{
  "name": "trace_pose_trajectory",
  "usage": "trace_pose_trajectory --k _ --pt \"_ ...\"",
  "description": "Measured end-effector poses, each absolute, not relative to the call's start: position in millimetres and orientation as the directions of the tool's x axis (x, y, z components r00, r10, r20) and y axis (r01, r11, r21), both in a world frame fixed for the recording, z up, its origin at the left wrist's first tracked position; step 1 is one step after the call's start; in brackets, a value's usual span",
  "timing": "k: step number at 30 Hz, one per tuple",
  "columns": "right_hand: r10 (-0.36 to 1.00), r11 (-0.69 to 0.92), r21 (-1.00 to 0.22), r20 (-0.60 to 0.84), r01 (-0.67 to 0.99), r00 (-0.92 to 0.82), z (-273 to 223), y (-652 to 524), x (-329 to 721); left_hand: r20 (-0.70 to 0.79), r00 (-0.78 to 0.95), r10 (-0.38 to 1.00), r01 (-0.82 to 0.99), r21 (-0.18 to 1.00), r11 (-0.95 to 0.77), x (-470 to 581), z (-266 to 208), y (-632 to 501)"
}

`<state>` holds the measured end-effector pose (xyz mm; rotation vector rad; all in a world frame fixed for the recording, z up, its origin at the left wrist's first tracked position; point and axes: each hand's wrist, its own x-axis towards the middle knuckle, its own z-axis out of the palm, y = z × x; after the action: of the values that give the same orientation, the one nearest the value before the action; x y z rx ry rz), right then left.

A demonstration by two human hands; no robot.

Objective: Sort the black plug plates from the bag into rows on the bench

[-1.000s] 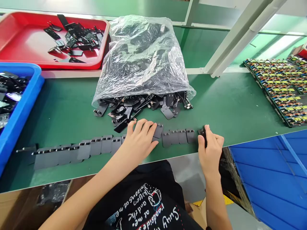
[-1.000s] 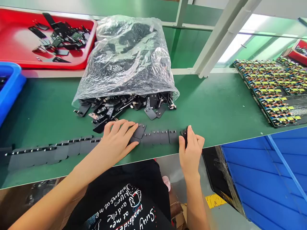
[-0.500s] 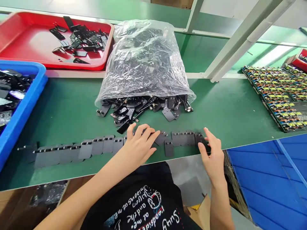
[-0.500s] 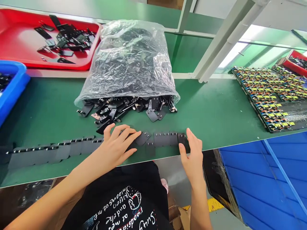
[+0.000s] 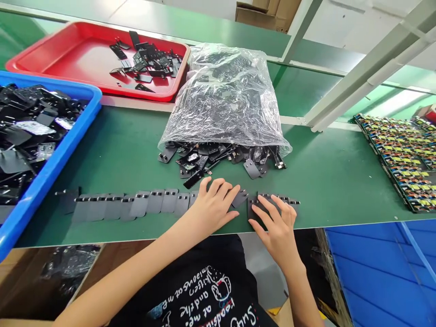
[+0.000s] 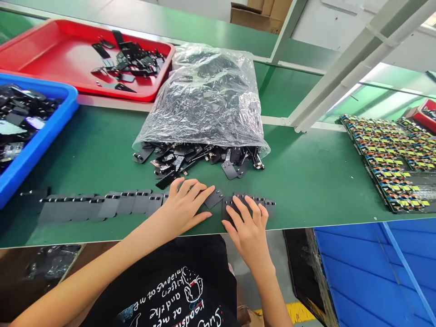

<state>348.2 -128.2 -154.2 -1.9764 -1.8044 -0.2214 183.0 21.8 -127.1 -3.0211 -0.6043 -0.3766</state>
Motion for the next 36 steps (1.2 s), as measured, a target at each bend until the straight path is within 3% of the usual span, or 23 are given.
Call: trace_pose_trajectory --k 7,10,20,24,29,36 --pt "0.893 -0.009 -0.193 0.441 0.981 0.095 -139.1 -112.0 349.1 0.150 0.923 0.354 0.349 0.061 -0.935 159.5 -108.3 25.0" --pt "0.921 -0.015 -0.175 0.381 0.984 0.082 -133.1 -96.4 343.2 0.126 0.929 0.348 0.345 0.043 -0.938 155.4 -110.6 30.1" --pt "0.978 0.069 -0.132 0.206 0.989 -0.041 -129.1 -85.5 345.2 0.230 0.908 0.350 0.365 -0.026 -0.931 172.6 -122.3 22.2" --pt "0.985 0.112 -0.122 0.146 0.986 -0.094 -127.0 -92.2 346.9 0.255 0.874 0.414 0.442 -0.064 -0.895 162.2 -110.5 20.4" --pt "0.986 0.105 -0.125 0.146 0.987 -0.086 -130.7 -96.5 345.3 0.254 0.843 0.475 0.510 -0.093 -0.855 145.6 -105.2 20.4" --pt "0.983 0.102 -0.151 0.170 0.983 -0.075 -138.7 -97.2 347.6 0.265 0.873 0.409 0.437 -0.056 -0.897 158.9 -119.6 22.9"
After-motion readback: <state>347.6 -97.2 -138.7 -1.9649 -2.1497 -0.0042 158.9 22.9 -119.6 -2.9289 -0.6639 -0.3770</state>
